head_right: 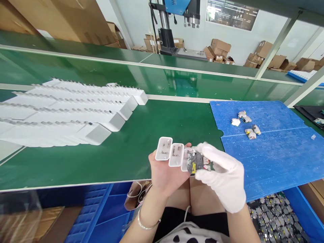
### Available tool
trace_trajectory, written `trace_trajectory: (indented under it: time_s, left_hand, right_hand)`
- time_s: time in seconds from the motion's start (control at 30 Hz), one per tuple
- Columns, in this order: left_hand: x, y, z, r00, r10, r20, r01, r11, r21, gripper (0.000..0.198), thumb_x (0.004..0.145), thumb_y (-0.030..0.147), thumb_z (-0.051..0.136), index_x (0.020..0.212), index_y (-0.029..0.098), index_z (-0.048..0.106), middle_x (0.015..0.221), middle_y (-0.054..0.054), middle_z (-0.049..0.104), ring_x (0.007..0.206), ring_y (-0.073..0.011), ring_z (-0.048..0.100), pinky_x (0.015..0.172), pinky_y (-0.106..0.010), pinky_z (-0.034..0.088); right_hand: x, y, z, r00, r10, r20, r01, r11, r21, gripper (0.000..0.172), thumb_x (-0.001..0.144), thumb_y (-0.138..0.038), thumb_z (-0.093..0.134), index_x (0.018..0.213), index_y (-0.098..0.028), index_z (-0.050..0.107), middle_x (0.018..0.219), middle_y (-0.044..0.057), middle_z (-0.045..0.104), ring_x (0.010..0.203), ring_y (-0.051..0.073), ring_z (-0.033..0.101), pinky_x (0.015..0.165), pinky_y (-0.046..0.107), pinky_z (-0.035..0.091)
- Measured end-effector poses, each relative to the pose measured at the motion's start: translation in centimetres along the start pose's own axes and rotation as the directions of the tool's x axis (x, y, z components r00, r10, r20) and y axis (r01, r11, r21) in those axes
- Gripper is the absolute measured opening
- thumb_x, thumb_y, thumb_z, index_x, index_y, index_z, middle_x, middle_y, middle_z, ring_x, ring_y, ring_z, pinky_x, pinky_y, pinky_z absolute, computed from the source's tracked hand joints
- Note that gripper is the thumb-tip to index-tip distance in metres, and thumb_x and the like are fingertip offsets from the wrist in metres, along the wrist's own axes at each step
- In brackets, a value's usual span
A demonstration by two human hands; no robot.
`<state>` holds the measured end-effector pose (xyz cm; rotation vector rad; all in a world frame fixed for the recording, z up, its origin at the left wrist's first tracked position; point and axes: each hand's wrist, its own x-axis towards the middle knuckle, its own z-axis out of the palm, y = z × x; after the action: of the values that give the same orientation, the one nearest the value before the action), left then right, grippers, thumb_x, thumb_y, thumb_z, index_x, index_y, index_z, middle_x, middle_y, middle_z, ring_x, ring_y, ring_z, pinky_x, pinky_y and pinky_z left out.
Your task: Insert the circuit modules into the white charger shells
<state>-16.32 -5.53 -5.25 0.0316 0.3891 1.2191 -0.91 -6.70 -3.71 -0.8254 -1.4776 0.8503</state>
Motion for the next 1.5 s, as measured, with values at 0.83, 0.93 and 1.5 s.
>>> trace_trajectory:
  time_s: [0.83,0.93,1.5]
  left_hand:
    - [0.0,-0.5,-1.2,0.994,0.017,0.112,-0.027,0.995,0.094,0.050,0.055,0.051,0.056,0.090,0.017,0.065,0.079,-0.006,0.060,0.073,-0.0232,0.052,0.062,-0.033,0.038]
    - [-0.1,-0.5,-1.0,0.988,0.031,0.151,-0.046,0.994,0.098,0.048,0.055,0.051,0.057,0.087,0.016,0.066,0.080,-0.006,0.058,0.076,-0.0236,0.051,0.060,-0.033,0.039]
    - [-0.1,-0.4,-0.6,0.988,0.152,-0.018,-0.150,0.984,0.092,0.028,0.050,0.044,0.061,0.065,0.020,0.063,0.083,-0.005,0.065,0.078,-0.0267,0.060,0.065,-0.038,0.049]
  right_hand:
    - [-0.7,0.6,-0.3,0.903,-0.158,0.399,0.358,0.790,-0.498,0.041,0.085,-0.026,0.060,0.123,-0.038,0.054,0.131,-0.001,0.056,0.130,0.027,0.041,0.112,0.062,0.009]
    - [-1.3,0.6,-0.8,0.971,-0.066,0.230,0.150,0.916,-0.371,0.042,0.094,-0.035,0.043,0.135,-0.033,0.044,0.144,0.000,0.040,0.136,0.024,0.031,0.112,0.052,0.027]
    - [-1.3,1.4,-0.5,0.919,0.366,-0.148,-0.355,0.930,0.096,0.042,0.085,-0.042,0.058,0.124,-0.028,0.056,0.127,0.005,0.060,0.117,0.024,0.056,0.103,0.045,0.042]
